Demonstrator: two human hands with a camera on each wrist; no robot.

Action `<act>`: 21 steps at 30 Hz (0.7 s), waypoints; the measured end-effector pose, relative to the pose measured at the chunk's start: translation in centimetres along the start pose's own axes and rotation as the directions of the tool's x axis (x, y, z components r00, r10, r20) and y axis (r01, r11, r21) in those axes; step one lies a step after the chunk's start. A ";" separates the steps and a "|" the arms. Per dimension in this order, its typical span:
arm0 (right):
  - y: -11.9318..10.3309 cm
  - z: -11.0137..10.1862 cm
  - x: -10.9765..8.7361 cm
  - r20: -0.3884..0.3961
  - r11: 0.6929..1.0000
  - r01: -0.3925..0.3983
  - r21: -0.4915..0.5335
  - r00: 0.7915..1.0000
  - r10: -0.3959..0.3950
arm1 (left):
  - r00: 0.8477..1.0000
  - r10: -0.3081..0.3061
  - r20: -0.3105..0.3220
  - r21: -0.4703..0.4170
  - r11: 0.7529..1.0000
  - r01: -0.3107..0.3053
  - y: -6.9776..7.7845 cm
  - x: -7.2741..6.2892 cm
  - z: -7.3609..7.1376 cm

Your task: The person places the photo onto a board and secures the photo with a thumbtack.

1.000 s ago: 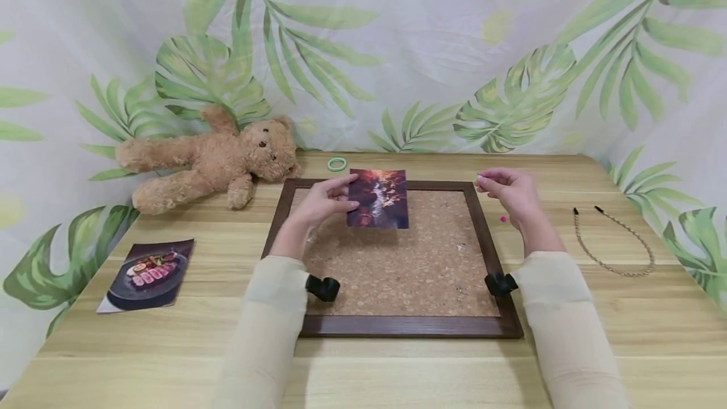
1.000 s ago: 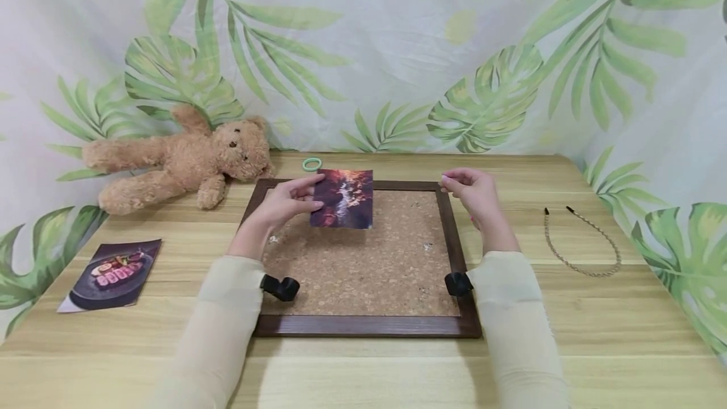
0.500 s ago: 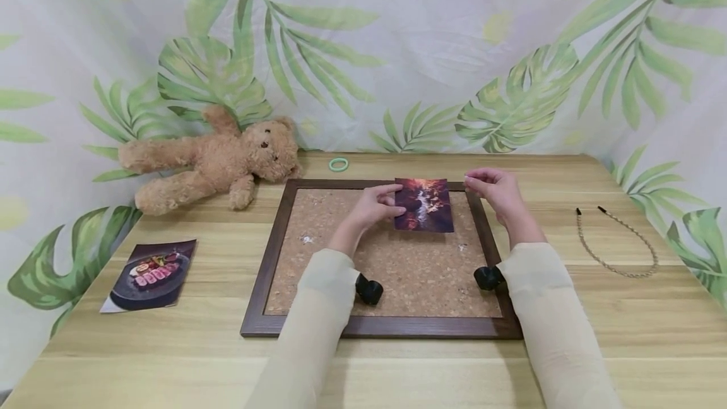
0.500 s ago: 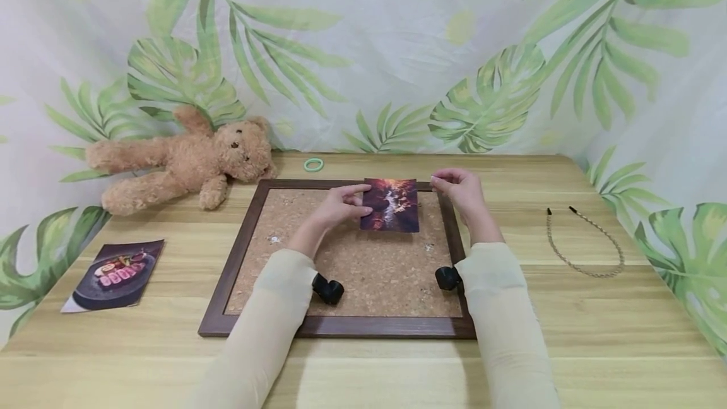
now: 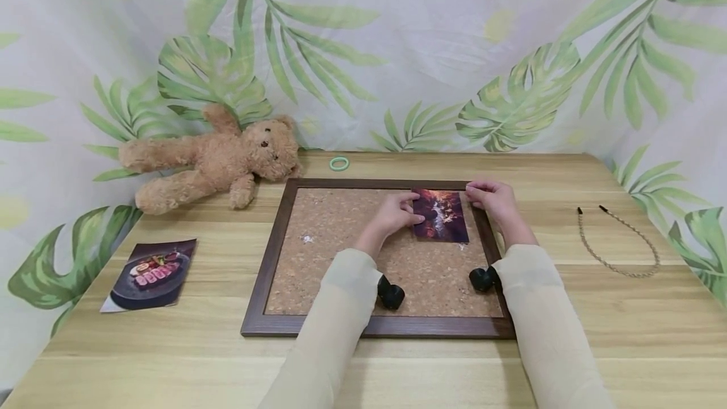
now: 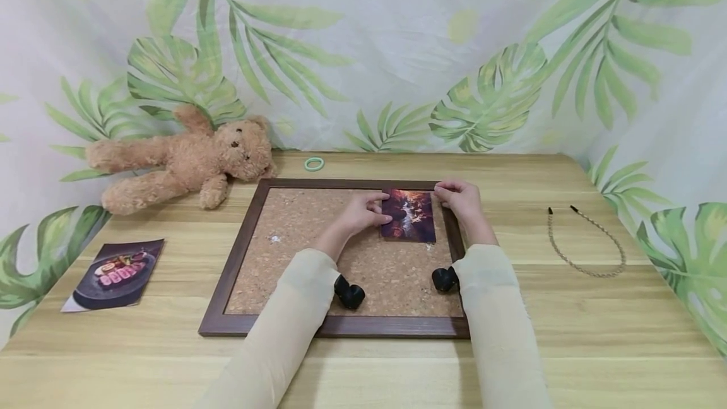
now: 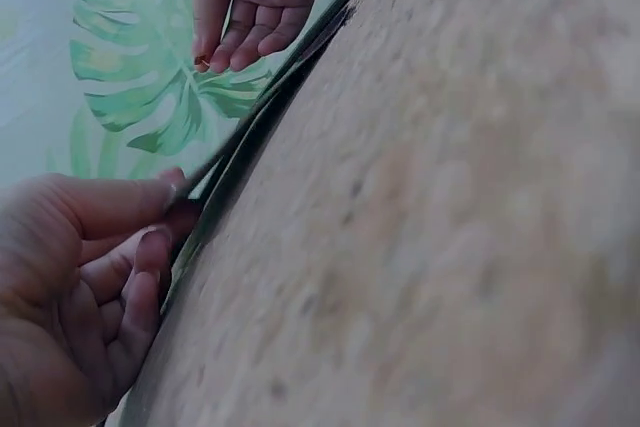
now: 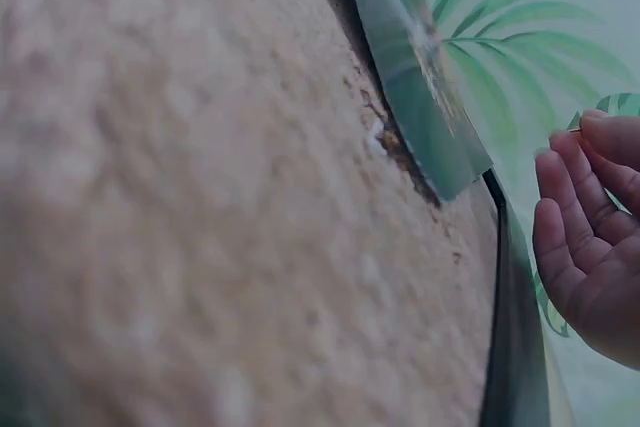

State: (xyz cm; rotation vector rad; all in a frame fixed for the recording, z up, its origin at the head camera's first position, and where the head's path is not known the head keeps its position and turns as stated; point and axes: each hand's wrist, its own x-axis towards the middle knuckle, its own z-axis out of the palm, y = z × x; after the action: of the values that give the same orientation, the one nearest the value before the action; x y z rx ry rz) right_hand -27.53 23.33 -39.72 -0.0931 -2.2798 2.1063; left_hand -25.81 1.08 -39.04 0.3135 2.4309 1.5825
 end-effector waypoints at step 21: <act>-1.5 3.7 -0.4 0.014 0.997 -0.008 -0.080 1.000 0.010 | 1.000 -0.003 0.004 0.291 0.957 0.002 0.3 0.4 0.5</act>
State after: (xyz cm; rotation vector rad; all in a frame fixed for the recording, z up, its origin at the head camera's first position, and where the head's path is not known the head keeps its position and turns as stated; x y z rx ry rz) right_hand -27.36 19.50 -38.56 -0.0911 -2.3760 2.0266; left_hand -25.99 1.75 -39.00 0.3616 2.6595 1.2167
